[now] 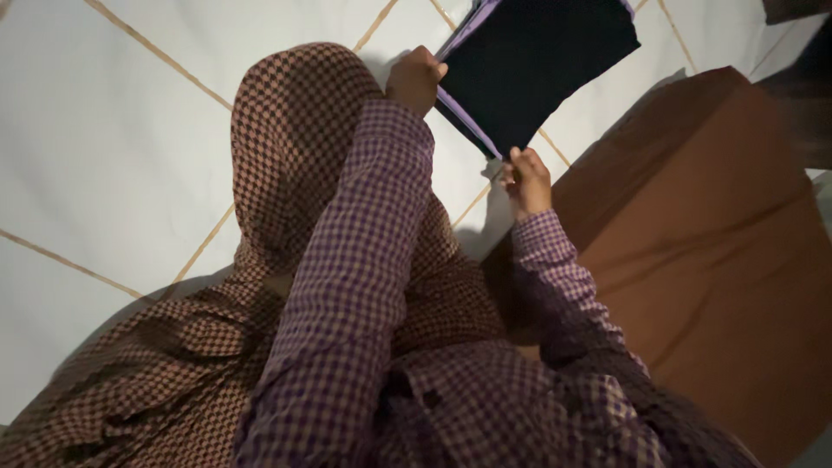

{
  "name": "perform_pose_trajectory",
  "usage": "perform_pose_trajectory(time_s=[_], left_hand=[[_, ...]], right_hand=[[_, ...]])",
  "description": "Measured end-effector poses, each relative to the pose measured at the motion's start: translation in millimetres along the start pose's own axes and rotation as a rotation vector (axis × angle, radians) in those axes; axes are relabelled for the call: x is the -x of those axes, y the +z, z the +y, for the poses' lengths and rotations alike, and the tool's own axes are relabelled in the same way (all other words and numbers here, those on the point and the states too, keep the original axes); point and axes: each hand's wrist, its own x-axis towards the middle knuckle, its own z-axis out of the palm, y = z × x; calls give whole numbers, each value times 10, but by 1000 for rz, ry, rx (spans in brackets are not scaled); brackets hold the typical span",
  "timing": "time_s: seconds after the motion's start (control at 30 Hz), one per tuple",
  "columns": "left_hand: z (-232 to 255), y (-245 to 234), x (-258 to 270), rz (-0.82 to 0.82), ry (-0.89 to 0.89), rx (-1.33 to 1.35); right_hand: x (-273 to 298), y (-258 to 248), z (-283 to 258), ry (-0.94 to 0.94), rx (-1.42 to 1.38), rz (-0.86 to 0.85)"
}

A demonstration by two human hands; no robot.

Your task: The person folds black and purple clothes by hand on the floor and places them onto a stack of folded laundry.

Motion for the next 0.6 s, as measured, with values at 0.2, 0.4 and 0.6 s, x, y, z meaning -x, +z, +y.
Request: perform_pose_trajectory(time_s=[0.2,0.4,0.6], left_hand=[[64,51,13,57,-209,-164],[-29,115,-43,32,-127,-315],[57,-34,22,-35,-90,-343]], right_hand=[[-117,-298,228,-80,-33,-21],[-332,-323,527,-128,52,-11],[-288,-299,520,-212,190,-31]])
